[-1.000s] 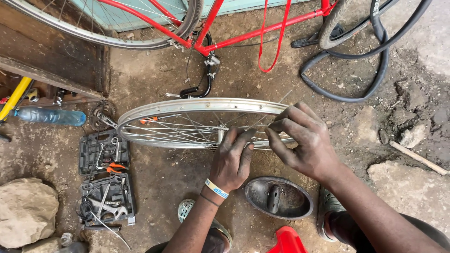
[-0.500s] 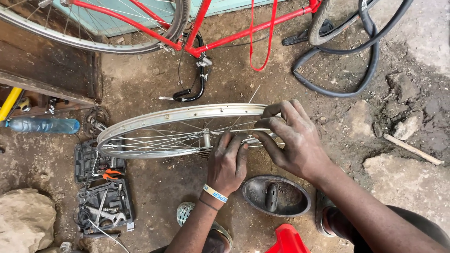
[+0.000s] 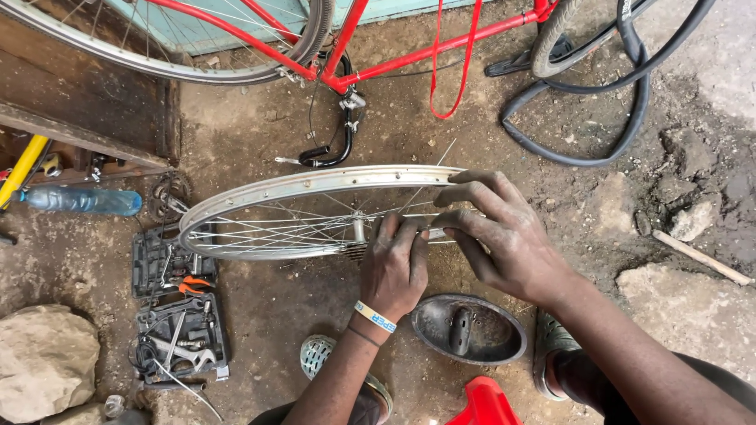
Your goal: The person holds a bicycle wheel and uses their hands to tighten the spokes by turning the nipples. They rotate the wheel to access different spokes and continue the process.
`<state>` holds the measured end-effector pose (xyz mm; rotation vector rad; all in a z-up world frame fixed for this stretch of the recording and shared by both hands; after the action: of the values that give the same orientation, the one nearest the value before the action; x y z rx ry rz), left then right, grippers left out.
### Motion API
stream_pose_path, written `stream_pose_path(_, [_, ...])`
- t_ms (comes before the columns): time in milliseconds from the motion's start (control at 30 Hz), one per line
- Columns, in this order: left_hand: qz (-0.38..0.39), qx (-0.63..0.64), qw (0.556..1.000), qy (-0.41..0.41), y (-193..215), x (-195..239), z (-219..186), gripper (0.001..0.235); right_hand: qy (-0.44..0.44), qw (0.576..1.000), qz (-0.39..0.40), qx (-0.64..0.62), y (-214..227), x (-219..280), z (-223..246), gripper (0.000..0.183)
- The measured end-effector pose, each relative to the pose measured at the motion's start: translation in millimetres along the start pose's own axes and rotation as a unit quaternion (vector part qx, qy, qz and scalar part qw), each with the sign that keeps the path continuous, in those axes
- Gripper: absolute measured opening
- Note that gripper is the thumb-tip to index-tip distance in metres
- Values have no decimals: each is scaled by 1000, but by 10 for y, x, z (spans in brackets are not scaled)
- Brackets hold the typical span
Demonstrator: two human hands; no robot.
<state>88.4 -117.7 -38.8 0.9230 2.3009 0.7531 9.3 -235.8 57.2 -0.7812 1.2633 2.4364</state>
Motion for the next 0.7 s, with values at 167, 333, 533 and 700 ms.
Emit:
stream_pose_path(167, [-1,-46,999,0,63,-4,-135,29,5,1000,4,4,-11,40,-51,10])
stream_pose_path(333, [66,21,996,49,-30,20,-91,34,-7,1000,0,-1,-51,158,-144,3])
stream_pose_path(533, [72,122,989,30,-19,-50,15,28,20,999,-35,13,19,185,-231,21])
stream_pose_path(700, [21,193,981,12,107,-103,24,24,11,993,-87,81,157,210,-137,23])
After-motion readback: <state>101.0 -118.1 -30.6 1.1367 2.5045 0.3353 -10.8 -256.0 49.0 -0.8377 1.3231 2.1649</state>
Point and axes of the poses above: each hand's wrist, its own x-axis away from the middle knuckle, its own y-axis out of the back of the hand, z = x × y, the point moved 7 cm from there along -x, towards the middle knuckle, and after that the axes turned 3 degrees about z, right-handed, at the moved point
